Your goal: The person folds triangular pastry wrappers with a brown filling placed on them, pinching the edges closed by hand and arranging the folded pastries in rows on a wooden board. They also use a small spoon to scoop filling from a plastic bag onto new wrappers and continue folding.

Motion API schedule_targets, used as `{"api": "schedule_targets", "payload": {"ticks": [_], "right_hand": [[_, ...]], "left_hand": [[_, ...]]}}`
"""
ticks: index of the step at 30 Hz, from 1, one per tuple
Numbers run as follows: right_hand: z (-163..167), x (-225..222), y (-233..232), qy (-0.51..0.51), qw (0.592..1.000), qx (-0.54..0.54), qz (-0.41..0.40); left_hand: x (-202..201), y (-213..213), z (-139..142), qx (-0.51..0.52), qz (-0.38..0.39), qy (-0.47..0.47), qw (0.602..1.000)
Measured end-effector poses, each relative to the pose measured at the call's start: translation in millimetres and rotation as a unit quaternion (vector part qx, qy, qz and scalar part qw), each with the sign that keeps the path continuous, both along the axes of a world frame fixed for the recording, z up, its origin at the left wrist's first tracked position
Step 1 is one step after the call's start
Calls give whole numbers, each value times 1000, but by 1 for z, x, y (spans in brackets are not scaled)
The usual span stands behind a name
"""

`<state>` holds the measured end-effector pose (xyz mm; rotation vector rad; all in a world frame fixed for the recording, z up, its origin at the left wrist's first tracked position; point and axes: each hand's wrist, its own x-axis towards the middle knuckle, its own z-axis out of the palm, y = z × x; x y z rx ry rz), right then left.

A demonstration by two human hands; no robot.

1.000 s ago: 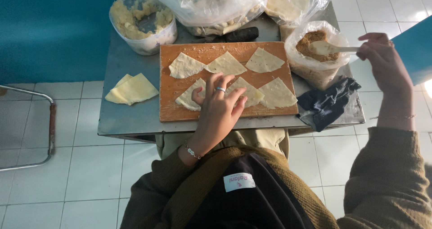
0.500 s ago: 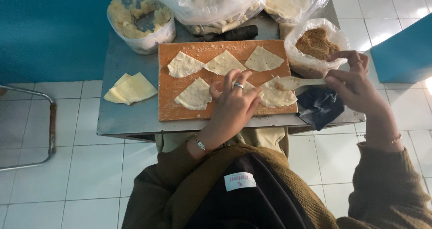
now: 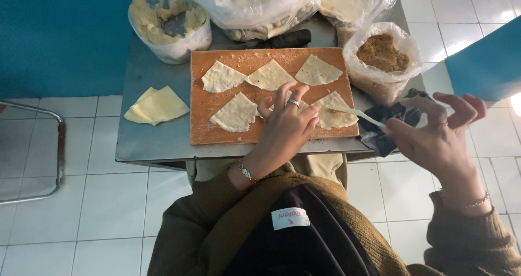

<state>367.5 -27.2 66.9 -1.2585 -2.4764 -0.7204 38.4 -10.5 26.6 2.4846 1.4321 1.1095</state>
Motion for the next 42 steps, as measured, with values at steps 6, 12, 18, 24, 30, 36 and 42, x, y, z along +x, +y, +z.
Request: {"api": "schedule_targets", "payload": {"ticks": [6,12,18,24,30,36,42], "right_hand": [[-2,0,0,6,999,21,26],[-1,-2,-6,-6,999,34,33],[0,-1,1,4,996,44,72],[7,27,13,67,995,58,46],[16,41,71,172,983,-52,-39],[-5,25,132,94,987,-132,-16],[-18,41,147,322,903,-283,30]], "left_hand": [[2,0,-2,-5,14,5,1000],[3,1,-2,8,12,3,1000],[2,0,-2,9,9,-5,1000],[2,4,-5,21,-4,-14,1000],[3,8,-6,36,-7,-44,998],[-1,4,-4,44,-4,-40,998],[0,3,-3,37,4,-40,998]]}}
